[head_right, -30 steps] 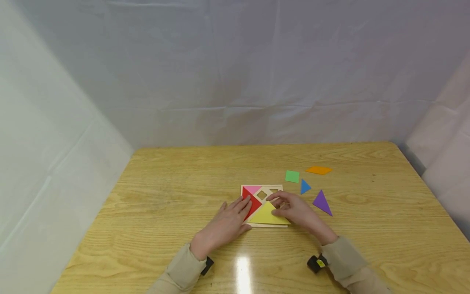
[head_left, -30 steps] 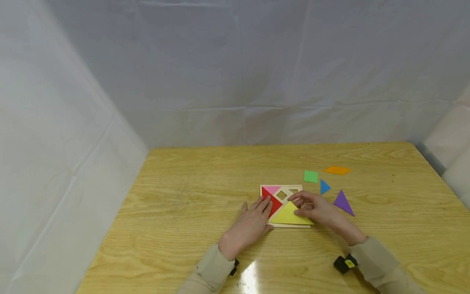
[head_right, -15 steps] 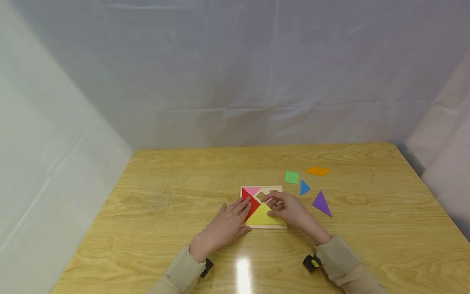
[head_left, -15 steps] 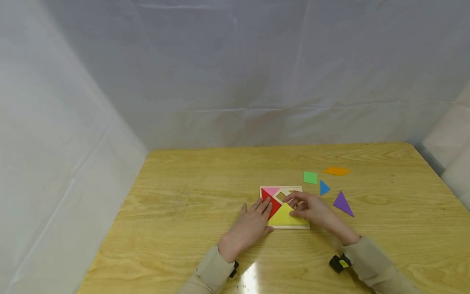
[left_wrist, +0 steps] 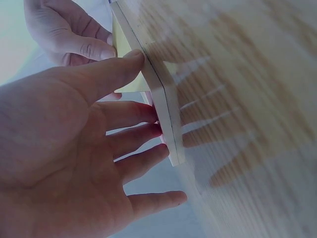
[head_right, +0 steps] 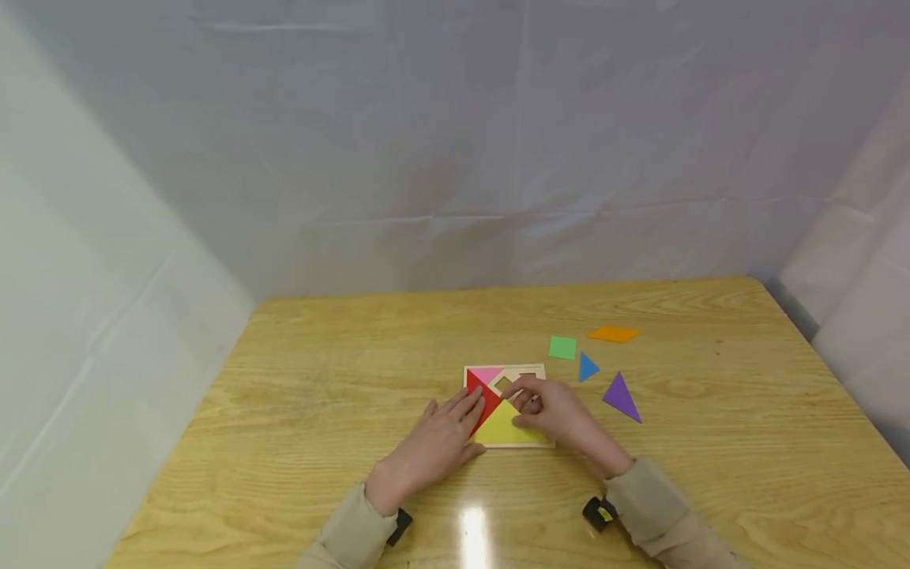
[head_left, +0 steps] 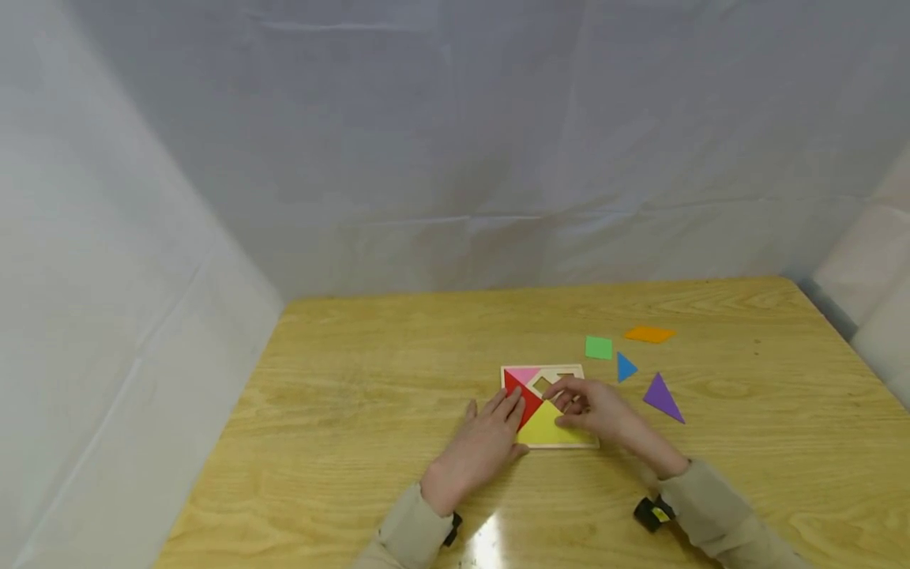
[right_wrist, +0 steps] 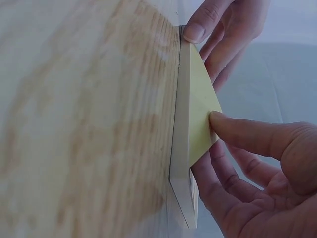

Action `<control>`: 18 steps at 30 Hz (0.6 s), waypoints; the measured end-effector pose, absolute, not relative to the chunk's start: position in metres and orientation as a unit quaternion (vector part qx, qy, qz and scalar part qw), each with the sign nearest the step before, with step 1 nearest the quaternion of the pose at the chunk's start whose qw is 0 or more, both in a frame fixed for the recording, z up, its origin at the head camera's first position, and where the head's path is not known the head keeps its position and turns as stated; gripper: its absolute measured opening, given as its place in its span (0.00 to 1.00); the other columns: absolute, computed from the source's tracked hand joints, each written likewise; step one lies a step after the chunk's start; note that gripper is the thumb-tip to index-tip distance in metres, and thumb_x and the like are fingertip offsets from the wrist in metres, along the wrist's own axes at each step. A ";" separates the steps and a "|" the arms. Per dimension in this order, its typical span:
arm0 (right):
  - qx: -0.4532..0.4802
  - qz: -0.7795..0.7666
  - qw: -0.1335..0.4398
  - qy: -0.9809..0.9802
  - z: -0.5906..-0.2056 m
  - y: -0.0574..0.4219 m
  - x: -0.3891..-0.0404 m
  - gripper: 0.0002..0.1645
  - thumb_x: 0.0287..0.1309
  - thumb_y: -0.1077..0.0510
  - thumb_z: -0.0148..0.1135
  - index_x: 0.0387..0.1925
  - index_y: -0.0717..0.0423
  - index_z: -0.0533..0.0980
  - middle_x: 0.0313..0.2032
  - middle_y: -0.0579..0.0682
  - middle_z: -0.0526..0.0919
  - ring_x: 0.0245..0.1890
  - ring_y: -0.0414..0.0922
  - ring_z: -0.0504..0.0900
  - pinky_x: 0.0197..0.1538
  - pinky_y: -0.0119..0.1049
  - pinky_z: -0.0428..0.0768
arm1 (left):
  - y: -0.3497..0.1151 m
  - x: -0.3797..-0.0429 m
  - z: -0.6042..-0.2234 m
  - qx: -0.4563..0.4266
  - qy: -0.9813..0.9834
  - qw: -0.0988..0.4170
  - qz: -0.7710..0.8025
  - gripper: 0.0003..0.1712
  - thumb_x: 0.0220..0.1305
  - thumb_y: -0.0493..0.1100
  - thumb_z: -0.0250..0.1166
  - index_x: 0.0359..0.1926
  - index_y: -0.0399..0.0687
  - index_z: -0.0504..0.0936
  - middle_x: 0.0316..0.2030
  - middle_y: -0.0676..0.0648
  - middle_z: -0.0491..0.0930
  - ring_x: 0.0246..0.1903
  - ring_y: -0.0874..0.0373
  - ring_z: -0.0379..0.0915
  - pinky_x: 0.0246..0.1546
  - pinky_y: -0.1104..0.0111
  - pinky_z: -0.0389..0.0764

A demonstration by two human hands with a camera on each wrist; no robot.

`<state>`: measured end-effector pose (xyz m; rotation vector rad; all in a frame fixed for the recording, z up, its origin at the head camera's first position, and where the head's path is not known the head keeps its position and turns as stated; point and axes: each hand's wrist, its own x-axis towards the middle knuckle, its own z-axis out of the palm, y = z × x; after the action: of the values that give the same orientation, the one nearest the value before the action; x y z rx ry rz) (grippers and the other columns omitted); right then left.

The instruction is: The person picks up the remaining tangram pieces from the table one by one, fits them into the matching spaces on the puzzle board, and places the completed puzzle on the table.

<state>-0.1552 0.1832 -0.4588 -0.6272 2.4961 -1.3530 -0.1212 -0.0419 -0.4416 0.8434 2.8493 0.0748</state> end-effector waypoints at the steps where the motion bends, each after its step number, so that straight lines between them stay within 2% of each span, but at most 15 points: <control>1: -0.213 -0.461 0.117 0.854 -0.459 0.183 -0.155 0.16 0.59 0.68 0.69 0.50 0.62 0.81 0.37 0.52 0.83 0.33 0.41 0.81 0.38 0.31 0.81 | -0.042 -0.121 -0.442 0.283 0.955 0.083 0.025 0.38 0.73 0.58 0.60 0.75 0.43 0.66 0.77 0.46 0.59 0.75 0.49 0.57 0.69 0.43 0.65; 11: -0.209 -0.433 0.104 0.870 -0.461 0.182 -0.154 0.16 0.58 0.69 0.70 0.49 0.60 0.81 0.36 0.49 0.83 0.34 0.41 0.80 0.38 0.31 0.81 | -0.043 -0.121 -0.443 0.284 0.955 0.080 0.026 0.38 0.73 0.58 0.60 0.75 0.42 0.66 0.77 0.46 0.59 0.75 0.49 0.57 0.68 0.43 0.65; 18: -0.214 -0.402 0.090 0.886 -0.457 0.178 -0.151 0.18 0.56 0.69 0.71 0.49 0.63 0.81 0.32 0.48 0.79 0.26 0.37 0.73 0.30 0.29 0.75 | -0.043 -0.121 -0.443 0.289 0.954 0.072 0.021 0.38 0.73 0.58 0.60 0.75 0.42 0.66 0.76 0.46 0.60 0.75 0.48 0.57 0.68 0.43 0.66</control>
<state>-0.1509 0.1780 -0.4567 -0.6356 2.6337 -1.1942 -0.1209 -0.0428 -0.4425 0.8701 2.8684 0.0622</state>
